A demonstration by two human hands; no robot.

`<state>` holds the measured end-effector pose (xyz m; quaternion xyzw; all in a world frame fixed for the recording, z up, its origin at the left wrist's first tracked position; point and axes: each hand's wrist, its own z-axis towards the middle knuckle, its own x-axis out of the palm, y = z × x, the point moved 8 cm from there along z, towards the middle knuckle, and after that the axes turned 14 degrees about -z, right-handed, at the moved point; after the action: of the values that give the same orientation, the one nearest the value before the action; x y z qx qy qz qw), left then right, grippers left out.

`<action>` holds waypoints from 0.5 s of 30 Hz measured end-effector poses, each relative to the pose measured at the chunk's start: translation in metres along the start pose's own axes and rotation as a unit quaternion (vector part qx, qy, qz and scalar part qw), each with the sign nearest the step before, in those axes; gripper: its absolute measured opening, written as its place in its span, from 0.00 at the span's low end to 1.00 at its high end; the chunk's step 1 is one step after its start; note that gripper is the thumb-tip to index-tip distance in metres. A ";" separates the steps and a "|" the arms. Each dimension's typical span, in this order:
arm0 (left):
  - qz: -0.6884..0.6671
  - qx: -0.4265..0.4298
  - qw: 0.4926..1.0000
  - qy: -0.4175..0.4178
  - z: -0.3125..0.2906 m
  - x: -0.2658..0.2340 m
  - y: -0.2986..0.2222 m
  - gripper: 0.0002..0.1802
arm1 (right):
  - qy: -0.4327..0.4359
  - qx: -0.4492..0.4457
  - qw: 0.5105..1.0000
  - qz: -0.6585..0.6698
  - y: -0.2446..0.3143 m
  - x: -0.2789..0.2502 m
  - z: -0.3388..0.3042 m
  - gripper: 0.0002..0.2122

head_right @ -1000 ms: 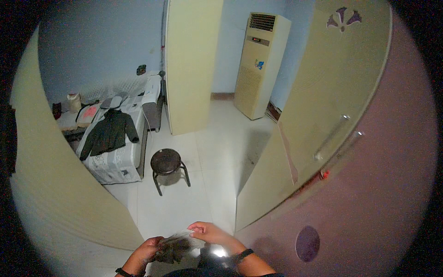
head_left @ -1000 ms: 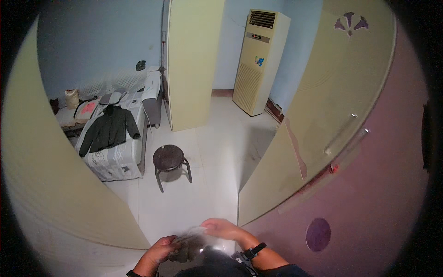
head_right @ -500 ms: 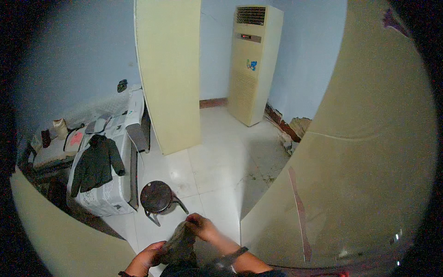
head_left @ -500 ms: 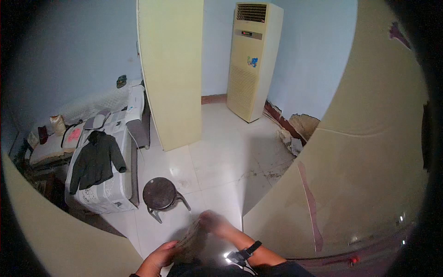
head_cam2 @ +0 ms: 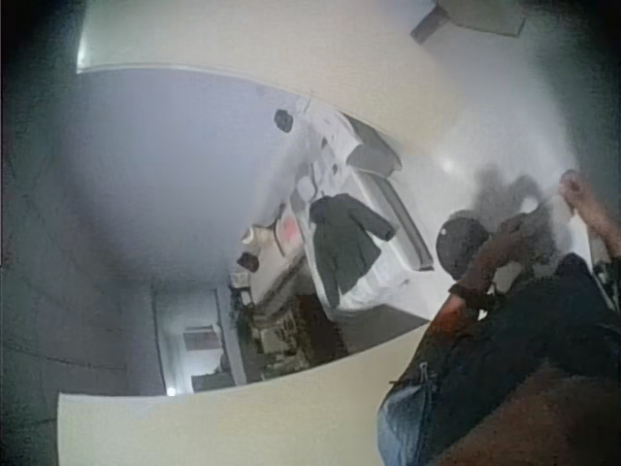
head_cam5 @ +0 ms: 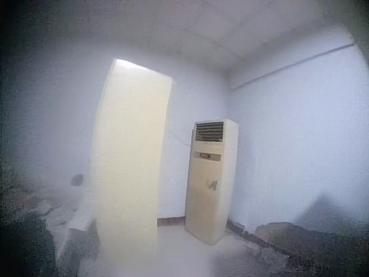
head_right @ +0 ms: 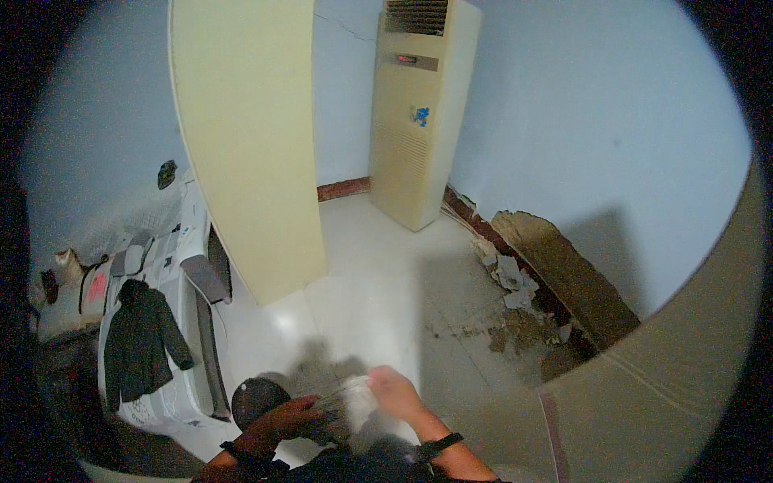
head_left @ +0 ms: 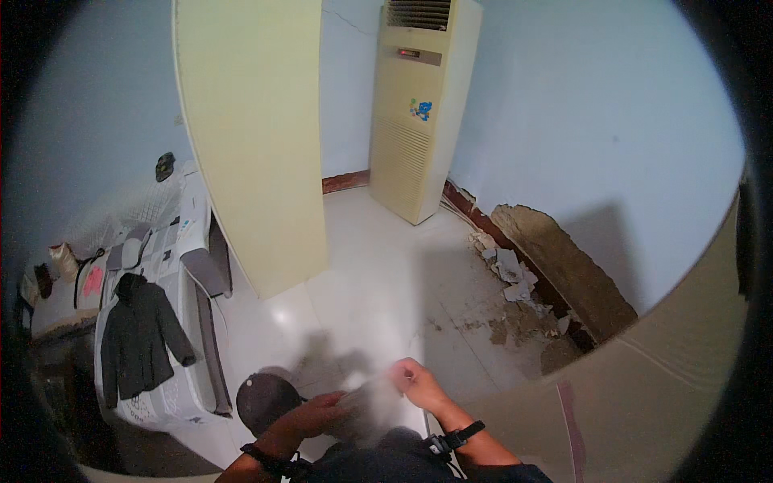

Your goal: The person wipes a white closet door and the exterior of a floor-standing air conditioning unit with a cloth, periodically rinsing and wringing the cloth in a basin of soapy water.

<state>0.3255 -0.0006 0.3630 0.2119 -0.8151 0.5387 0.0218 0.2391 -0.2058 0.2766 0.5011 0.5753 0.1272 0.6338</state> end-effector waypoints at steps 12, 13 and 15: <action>-0.213 -0.031 0.977 -0.010 0.224 -0.074 -0.078 0.24 | -0.015 -0.001 0.997 -0.074 -0.008 -0.075 0.222 0.12; -0.240 -0.002 0.971 -0.013 0.243 -0.079 -0.093 0.24 | 0.025 -0.018 0.997 -0.070 -0.010 -0.078 0.241 0.13; -0.190 0.022 0.981 -0.045 0.278 -0.091 -0.119 0.24 | 0.065 -0.035 0.996 -0.058 -0.011 -0.091 0.276 0.14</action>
<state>0.5062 -0.2572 0.3263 0.3870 -0.7482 0.5326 0.0822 0.4432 -0.4134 0.2777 0.4346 0.6384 0.1423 0.6191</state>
